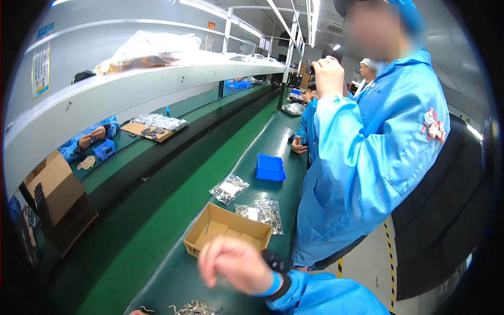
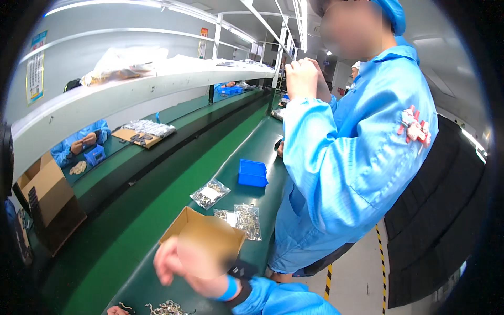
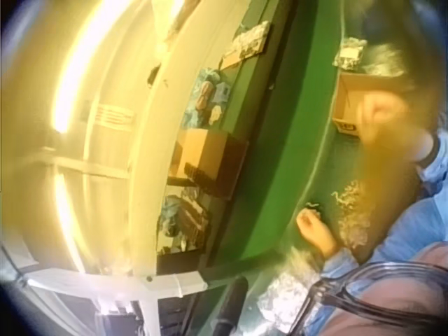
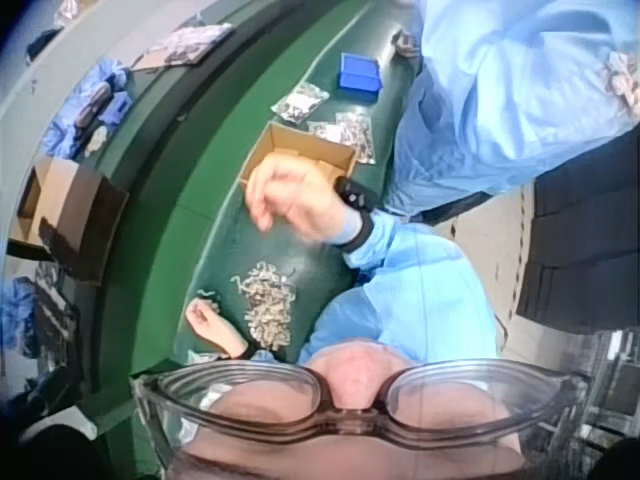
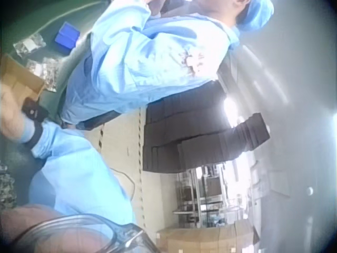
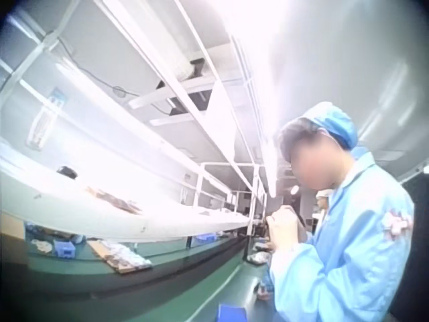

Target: Assembling small electronic components at an industrial workstation.

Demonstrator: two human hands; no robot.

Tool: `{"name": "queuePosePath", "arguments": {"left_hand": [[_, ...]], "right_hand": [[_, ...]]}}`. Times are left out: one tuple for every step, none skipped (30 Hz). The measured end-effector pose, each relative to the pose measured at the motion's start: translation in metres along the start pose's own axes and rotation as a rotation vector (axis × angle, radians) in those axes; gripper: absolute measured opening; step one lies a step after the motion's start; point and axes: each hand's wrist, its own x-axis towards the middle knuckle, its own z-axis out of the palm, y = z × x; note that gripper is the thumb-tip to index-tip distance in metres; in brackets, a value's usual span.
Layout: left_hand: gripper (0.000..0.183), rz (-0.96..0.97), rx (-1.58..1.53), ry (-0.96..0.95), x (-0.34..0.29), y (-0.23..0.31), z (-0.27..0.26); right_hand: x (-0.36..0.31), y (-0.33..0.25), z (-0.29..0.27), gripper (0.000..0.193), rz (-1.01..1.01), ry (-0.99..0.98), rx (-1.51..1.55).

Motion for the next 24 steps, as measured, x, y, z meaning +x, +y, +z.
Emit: {"name": "queuePosePath", "arguments": {"left_hand": [[0.010, 0.015, -0.002, 0.003, 0.000, -0.001, 0.000], [0.009, 0.006, -0.035, 0.000, 0.000, -0.001, -0.001], [0.008, -0.003, -0.073, -0.011, 0.001, -0.001, 0.001], [0.007, 0.009, -0.083, -0.011, 0.001, -0.006, 0.000], [0.007, 0.020, -0.084, -0.007, 0.001, -0.008, -0.001], [0.007, 0.019, -0.084, -0.011, 0.001, -0.009, -0.002], [0.007, 0.015, -0.083, -0.018, 0.002, -0.010, -0.001], [0.007, 0.018, -0.088, -0.006, 0.002, -0.009, 0.000], [0.007, 0.023, -0.086, -0.005, 0.001, -0.010, 0.000], [0.007, 0.020, -0.089, -0.003, 0.001, -0.010, 0.001], [0.007, 0.017, -0.092, -0.002, 0.001, -0.010, 0.001], [0.007, 0.019, -0.088, -0.002, 0.001, -0.009, 0.001], [0.007, 0.023, -0.080, -0.001, 0.001, -0.008, 0.002], [0.007, 0.025, -0.073, 0.000, 0.000, -0.006, 0.002], [0.007, 0.028, -0.072, -0.001, 0.000, -0.005, 0.003], [0.007, 0.025, -0.078, -0.004, 0.000, -0.003, 0.004], [0.007, 0.022, -0.084, -0.007, 0.000, -0.003, 0.004], [0.007, 0.024, -0.082, -0.006, 0.000, -0.003, 0.004], [0.008, 0.030, -0.080, -0.007, 0.000, -0.005, 0.003], [0.008, 0.036, -0.078, -0.009, 0.001, -0.005, 0.003], [0.008, 0.035, -0.076, -0.007, 0.000, -0.004, 0.002], [0.008, 0.031, -0.072, -0.008, 0.000, -0.003, 0.002], [0.008, 0.027, -0.068, -0.009, 0.000, -0.002, 0.001], [0.008, 0.026, -0.067, -0.009, 0.000, -0.002, 0.001]], "right_hand": [[0.004, -0.014, -0.006, 0.020, -0.053, 0.113, 0.056], [0.008, -0.026, -0.016, 0.019, -0.135, 0.206, -0.010], [0.010, -0.036, -0.035, 0.016, -0.223, 0.194, -0.012], [0.012, -0.046, -0.042, 0.016, -0.257, 0.243, 0.000], [0.013, -0.053, -0.048, 0.015, -0.288, 0.330, -0.051], [0.016, -0.059, -0.054, 0.015, -0.332, 0.370, -0.068], [0.019, -0.066, -0.061, 0.016, -0.375, 0.414, -0.087], [0.021, -0.073, -0.068, 0.015, -0.422, 0.437, -0.100], [0.024, -0.079, -0.075, 0.015, -0.467, 0.460, -0.114], [0.028, -0.086, -0.080, 0.012, -0.508, 0.463, -0.105], [0.033, -0.090, -0.087, 0.012, -0.509, 0.464, -0.101], [0.038, -0.094, -0.094, 0.012, -0.525, 0.501, -0.119], [0.043, -0.096, -0.101, 0.011, -0.541, 0.537, -0.138], [0.048, -0.098, -0.106, 0.011, -0.545, 0.563, -0.149], [0.052, -0.099, -0.111, 0.011, -0.547, 0.564, -0.147], [0.055, -0.100, -0.116, 0.011, -0.549, 0.603, -0.145], [0.058, -0.101, -0.120, 0.012, -0.551, 0.642, -0.143], [0.061, -0.101, -0.123, 0.012, -0.554, 0.652, -0.138], [0.063, -0.102, -0.126, 0.012, -0.554, 0.652, -0.135], [0.066, -0.103, -0.127, 0.012, -0.563, 0.666, -0.145], [0.068, -0.103, -0.129, 0.013, -0.570, 0.680, -0.155], [0.070, -0.104, -0.131, 0.013, -0.567, 0.684, -0.154], [0.072, -0.105, -0.131, 0.013, -0.565, 0.685, -0.153], [0.074, -0.105, -0.131, 0.013, -0.569, 0.694, -0.163]]}}
